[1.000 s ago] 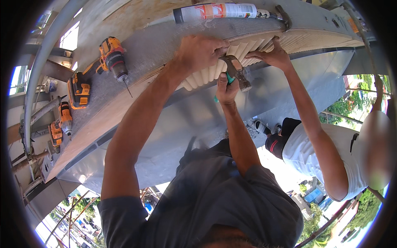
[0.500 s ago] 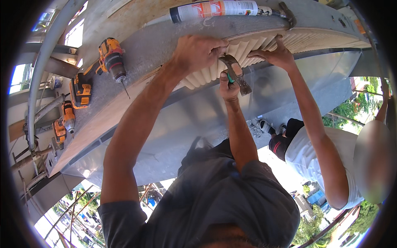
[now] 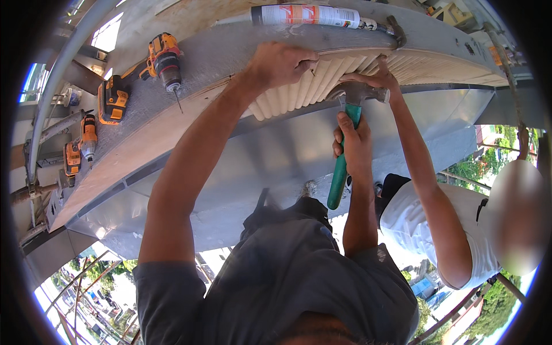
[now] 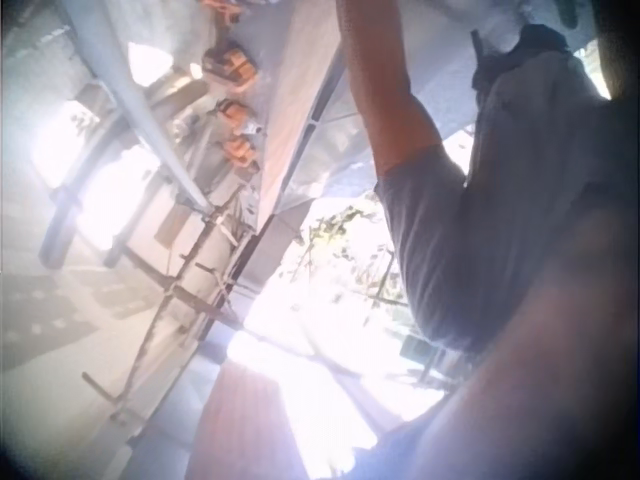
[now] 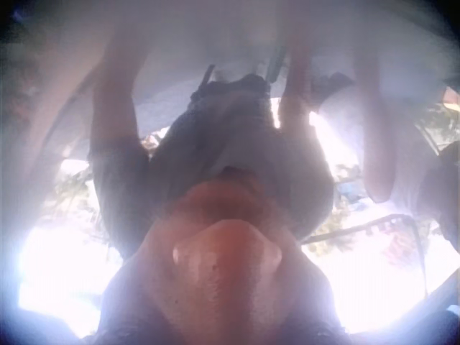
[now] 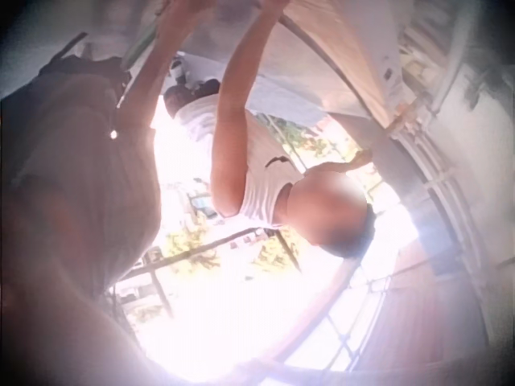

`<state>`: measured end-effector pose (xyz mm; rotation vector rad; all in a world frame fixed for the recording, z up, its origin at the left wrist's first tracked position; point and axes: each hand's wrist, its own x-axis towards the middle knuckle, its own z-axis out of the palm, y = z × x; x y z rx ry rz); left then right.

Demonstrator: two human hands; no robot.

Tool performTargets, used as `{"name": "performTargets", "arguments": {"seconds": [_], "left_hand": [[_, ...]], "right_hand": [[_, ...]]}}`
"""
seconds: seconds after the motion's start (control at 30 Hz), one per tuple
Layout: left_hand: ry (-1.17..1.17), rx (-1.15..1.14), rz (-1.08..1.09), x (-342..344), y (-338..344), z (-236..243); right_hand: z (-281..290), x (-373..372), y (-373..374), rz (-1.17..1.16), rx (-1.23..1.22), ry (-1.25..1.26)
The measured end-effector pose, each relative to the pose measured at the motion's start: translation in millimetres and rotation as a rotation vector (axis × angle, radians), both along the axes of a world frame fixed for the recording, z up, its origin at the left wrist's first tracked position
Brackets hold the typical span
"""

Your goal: The person hammers nails into a corrugated roof panel to secure it to the roof structure. They repeatedly pick up nails and strike them with a hammer while working alongside another person on the same roof.

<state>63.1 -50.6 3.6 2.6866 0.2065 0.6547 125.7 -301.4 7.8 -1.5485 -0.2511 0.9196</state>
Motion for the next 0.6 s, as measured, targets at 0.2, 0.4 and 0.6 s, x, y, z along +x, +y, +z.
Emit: {"name": "performTargets", "arguments": {"seconds": [0.2, 0.4, 0.6], "left_hand": [[0.05, 0.049, 0.03, -1, 0, 3], [0.02, 0.06, 0.039, -3, -1, 1], [-0.017, 0.081, 0.011, -4, 0, 1]], "right_hand": [[-8, -10, 31, 0.029, 0.127, -0.111], [-15, -4, 48, 0.046, 0.132, -0.024], [-4, -4, 44, 0.077, 0.044, 0.038]]}}
